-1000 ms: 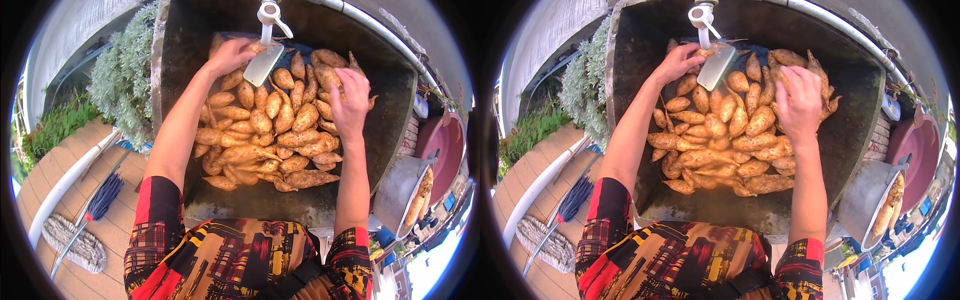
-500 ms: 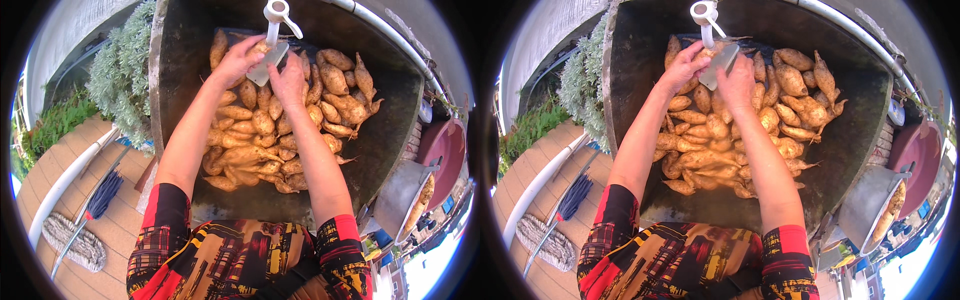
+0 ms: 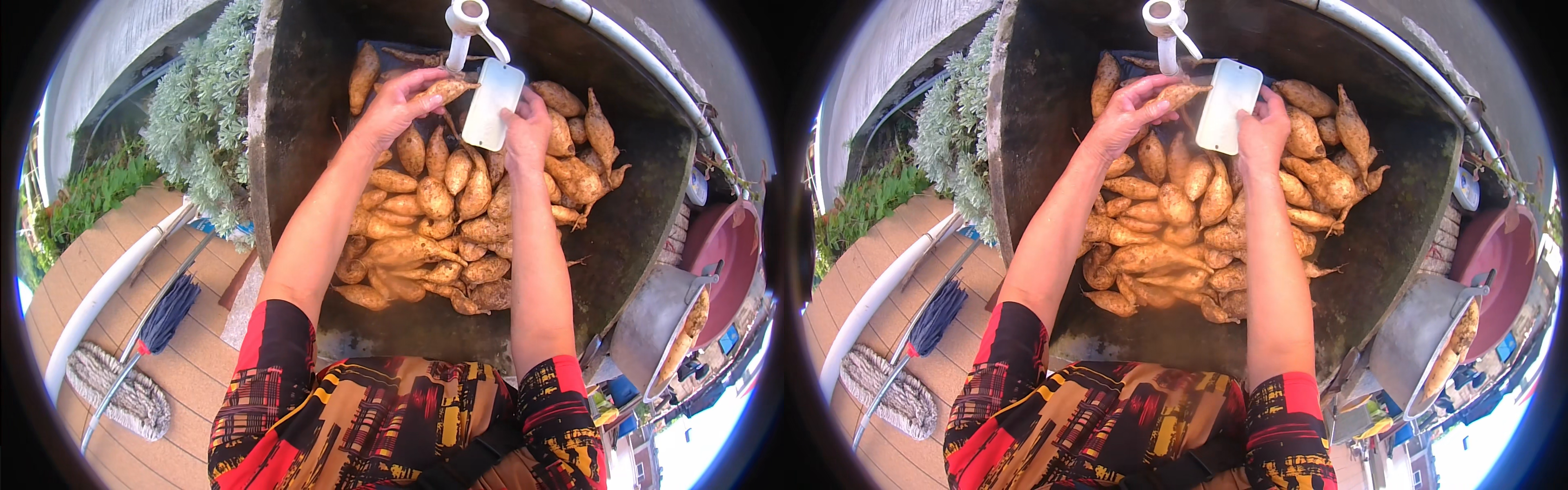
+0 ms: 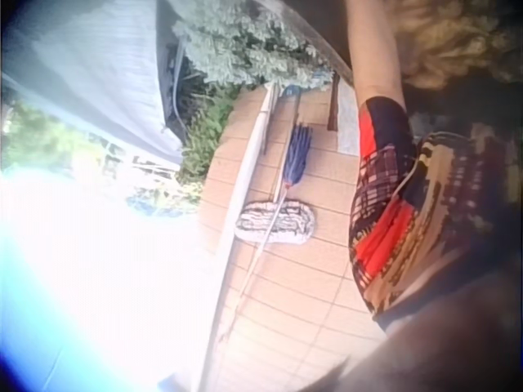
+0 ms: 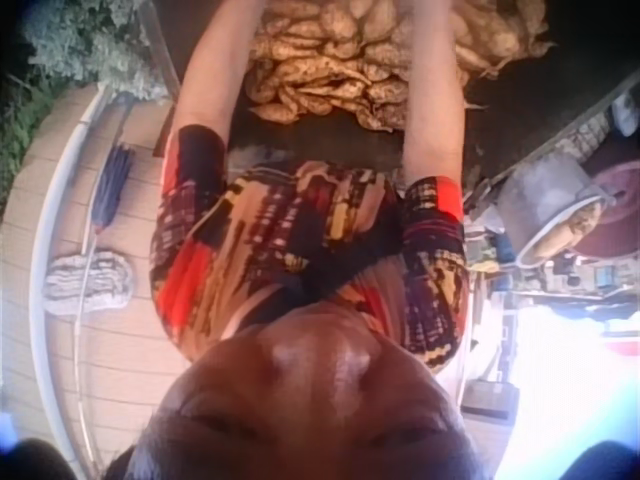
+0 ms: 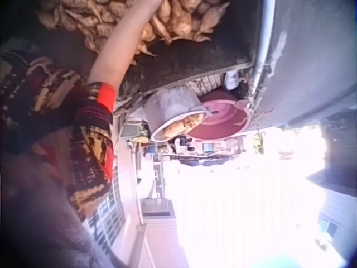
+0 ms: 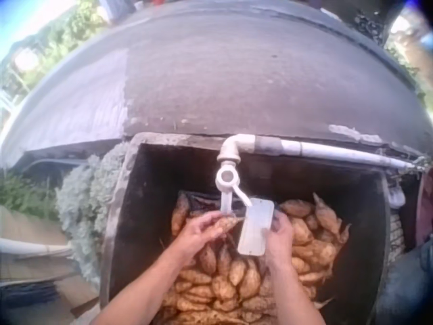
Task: The person scrubs sweet potatoes with a brush in a sink.
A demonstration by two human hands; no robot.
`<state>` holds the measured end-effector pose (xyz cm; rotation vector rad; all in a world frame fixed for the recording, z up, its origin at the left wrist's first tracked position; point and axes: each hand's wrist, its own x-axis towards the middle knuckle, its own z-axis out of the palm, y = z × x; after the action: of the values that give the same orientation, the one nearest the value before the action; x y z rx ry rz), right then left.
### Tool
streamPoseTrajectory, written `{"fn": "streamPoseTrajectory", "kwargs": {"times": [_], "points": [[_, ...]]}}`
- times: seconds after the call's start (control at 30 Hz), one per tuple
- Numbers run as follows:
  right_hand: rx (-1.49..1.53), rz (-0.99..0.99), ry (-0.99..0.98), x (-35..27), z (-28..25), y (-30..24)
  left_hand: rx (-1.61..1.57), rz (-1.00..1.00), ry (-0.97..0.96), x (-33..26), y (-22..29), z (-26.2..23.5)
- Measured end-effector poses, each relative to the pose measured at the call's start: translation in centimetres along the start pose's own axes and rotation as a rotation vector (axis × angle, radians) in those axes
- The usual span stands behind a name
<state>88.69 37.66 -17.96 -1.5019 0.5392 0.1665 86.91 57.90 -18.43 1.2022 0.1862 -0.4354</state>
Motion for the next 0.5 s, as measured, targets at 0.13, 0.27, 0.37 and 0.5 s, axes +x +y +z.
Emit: {"fn": "streamPoseTrajectory", "kwargs": {"times": [0.13,0.27,0.37,0.5], "points": [[0.169,0.076,0.043,0.2,-1.1,-1.1,0.107,0.038,-0.015,0.0,-0.1,-0.4],[0.238,0.179,-0.044,0.8,-2.2,-0.5,0.162,0.005,0.036,-0.1,0.7,0.0],[0.384,0.246,-0.181,0.4,-1.6,-0.3,0.156,-0.044,0.084,-0.1,1.0,0.2],[-0.961,-0.247,0.094,-1.4,0.6,-1.8,0.099,-0.011,0.067,-0.5,0.7,-0.5]]}}
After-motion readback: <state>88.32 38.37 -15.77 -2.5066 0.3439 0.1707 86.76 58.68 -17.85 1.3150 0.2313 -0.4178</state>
